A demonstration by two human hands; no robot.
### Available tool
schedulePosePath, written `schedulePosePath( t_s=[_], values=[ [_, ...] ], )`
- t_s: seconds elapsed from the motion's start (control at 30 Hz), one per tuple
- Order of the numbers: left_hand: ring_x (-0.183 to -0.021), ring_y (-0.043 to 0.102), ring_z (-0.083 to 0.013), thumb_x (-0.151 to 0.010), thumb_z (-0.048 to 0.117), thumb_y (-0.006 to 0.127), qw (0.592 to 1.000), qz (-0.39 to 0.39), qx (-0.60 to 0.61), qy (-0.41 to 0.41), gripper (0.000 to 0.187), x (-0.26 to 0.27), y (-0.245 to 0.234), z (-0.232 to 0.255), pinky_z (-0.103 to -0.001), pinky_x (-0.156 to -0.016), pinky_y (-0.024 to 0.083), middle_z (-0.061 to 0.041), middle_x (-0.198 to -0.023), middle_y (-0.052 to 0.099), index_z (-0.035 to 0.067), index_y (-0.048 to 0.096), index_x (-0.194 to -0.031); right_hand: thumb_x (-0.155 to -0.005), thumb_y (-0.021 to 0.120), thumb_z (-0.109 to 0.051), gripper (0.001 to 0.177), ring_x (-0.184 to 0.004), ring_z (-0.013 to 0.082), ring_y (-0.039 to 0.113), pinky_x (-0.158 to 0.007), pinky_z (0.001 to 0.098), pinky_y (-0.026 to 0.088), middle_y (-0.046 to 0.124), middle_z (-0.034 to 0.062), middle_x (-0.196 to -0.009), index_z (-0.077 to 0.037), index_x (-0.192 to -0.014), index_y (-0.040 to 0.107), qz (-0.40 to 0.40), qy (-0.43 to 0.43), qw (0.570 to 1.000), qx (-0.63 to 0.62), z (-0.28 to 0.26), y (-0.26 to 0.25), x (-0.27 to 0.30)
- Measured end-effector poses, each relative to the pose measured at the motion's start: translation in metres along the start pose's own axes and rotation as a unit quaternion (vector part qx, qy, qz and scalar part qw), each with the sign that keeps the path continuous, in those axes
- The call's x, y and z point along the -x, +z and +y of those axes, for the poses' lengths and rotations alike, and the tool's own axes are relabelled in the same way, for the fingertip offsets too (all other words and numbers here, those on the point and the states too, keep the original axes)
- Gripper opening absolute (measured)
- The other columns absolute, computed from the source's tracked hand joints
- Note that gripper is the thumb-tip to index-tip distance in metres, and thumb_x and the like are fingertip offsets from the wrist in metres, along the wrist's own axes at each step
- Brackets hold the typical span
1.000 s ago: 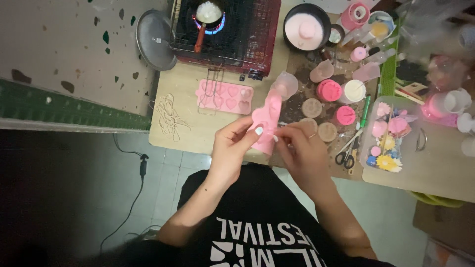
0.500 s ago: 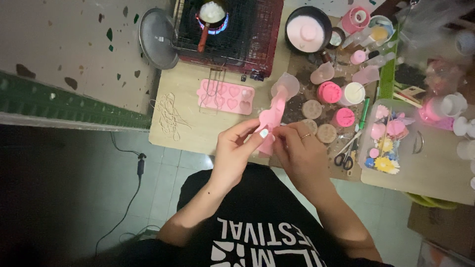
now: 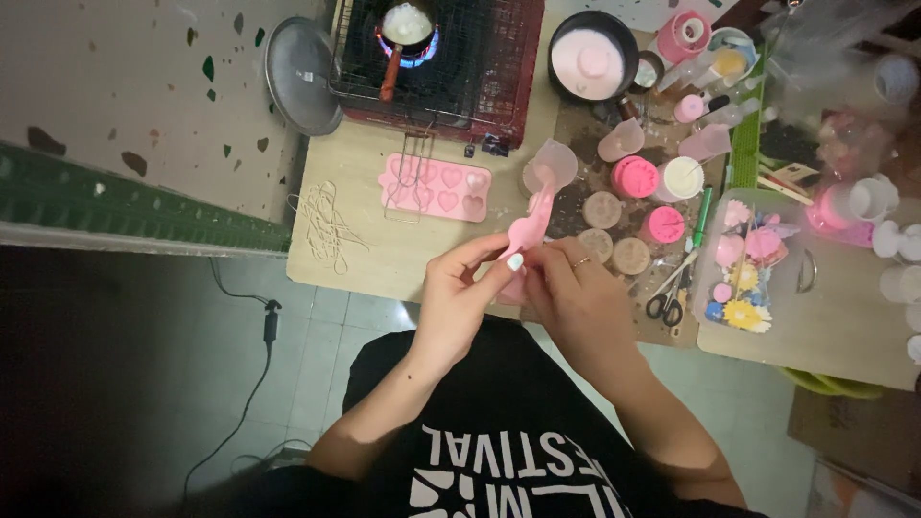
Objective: Removing molded wax from silicone molds and preparing materials for candle production.
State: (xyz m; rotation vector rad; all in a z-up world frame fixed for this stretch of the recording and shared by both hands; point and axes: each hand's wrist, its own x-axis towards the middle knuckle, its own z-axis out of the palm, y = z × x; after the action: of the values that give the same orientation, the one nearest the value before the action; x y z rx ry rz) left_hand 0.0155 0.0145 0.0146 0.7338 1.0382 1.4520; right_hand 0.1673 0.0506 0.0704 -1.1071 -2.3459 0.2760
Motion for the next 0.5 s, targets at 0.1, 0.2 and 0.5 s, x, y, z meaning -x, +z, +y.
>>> schedulePosePath(
  t_s=[0.1, 0.2, 0.5],
  values=[
    [-0.106, 0.066, -0.0113, -0.096, 0.001, 0.069, 1.000, 0.000, -0.003, -0.002, 0.030, 0.000, 0.001, 0.000, -0.026, -0.092, 0.054, -0.008, -0.116, 0.074, -0.004, 0.070, -0.126, -0.089, 0.074, -0.007, 0.024, -0.085, 0.0311, 0.068, -0.068, 0.0403, 0.054, 0.066, 0.0111, -0.104, -0.004, -0.111, 0.066, -0.001, -0.010, 1.000, -0.008, 0.002, 0.003, 0.001],
    [-0.106, 0.066, -0.0117, -0.096, 0.001, 0.070, 1.000, 0.005, 0.000, 0.002, 0.030, -0.001, -0.001, -0.005, -0.026, -0.092, 0.054, -0.008, -0.115, 0.073, -0.005, 0.070, -0.125, -0.088, 0.075, -0.007, 0.020, -0.083, 0.0306, 0.069, -0.068, 0.0400, 0.055, 0.067, 0.0097, -0.100, -0.006, -0.107, 0.068, 0.001, 0.013, 1.000, -0.025, 0.002, 0.005, 0.001],
    [-0.103, 0.066, -0.0112, -0.097, 0.003, 0.069, 0.999, 0.034, 0.004, 0.006, 0.030, -0.007, -0.005, -0.032, -0.026, -0.092, 0.054, -0.008, -0.114, 0.073, -0.006, 0.069, -0.126, -0.090, 0.075, -0.008, 0.015, -0.075, 0.0228, 0.071, -0.063, 0.0338, 0.055, 0.068, 0.0099, -0.096, -0.004, -0.103, 0.069, -0.013, 0.072, 0.992, -0.103, 0.007, 0.007, 0.001]
  ],
)
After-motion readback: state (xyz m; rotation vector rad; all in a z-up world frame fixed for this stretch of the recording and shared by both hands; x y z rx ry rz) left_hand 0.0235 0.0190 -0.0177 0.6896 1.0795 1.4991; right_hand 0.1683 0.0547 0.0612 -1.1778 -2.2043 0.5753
